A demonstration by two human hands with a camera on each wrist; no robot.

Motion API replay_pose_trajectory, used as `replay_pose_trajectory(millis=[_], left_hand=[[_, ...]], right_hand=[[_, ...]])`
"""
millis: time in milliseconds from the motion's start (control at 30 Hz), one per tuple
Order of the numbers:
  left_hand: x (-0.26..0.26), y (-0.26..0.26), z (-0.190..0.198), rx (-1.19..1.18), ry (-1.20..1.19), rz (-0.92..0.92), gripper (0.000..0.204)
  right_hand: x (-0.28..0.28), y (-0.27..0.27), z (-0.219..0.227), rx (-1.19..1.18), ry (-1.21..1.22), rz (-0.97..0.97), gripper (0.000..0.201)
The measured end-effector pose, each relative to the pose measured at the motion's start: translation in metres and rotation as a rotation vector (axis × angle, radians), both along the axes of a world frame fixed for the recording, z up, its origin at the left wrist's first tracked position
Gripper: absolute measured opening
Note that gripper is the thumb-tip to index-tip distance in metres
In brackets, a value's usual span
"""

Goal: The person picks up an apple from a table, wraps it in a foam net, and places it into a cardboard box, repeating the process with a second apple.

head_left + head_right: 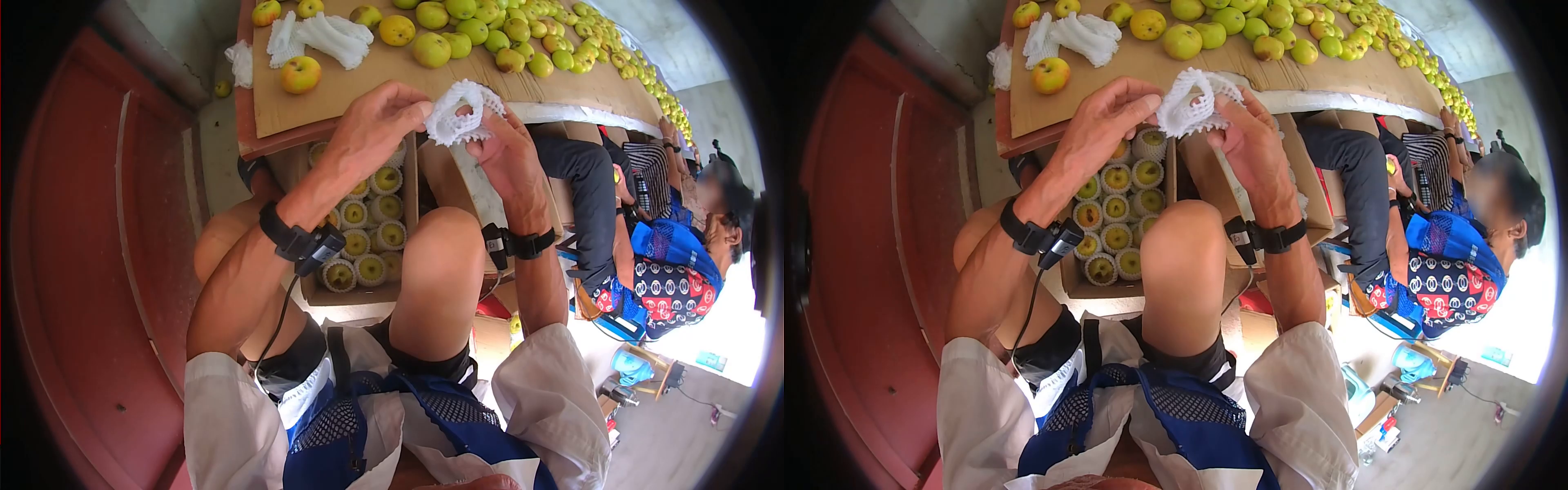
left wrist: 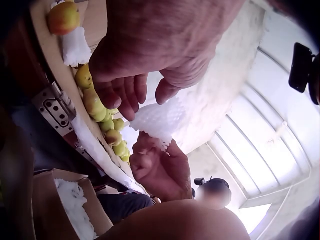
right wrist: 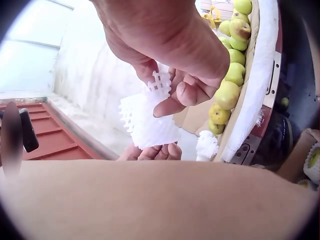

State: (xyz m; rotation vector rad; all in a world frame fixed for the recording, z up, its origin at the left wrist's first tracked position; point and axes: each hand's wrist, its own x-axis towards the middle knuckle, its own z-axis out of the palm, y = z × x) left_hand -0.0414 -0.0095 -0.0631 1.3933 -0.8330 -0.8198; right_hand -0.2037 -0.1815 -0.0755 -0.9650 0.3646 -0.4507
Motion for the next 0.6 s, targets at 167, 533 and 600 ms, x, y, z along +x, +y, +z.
replay_pose_trajectory(millis=[167,533,600], left_hand=[[-0.003,-0.002,-0.005,-0.03,-0.07,0.005,0.03],[0.008,-0.002,-0.015,-0.022,0.338,-0.011,0.029],[0.011,-0.003,-0.019,-0.142,0.534,-0.041,0.031]], right_hand=[[-0.001,0.001,0.001,-0.007,-0.002,0.012,0.025],[0.002,0.005,-0.004,0.043,-0.027,0.08,0.027],[0.0,-0.001,-0.008,0.054,-0.057,0.126,0.032]])
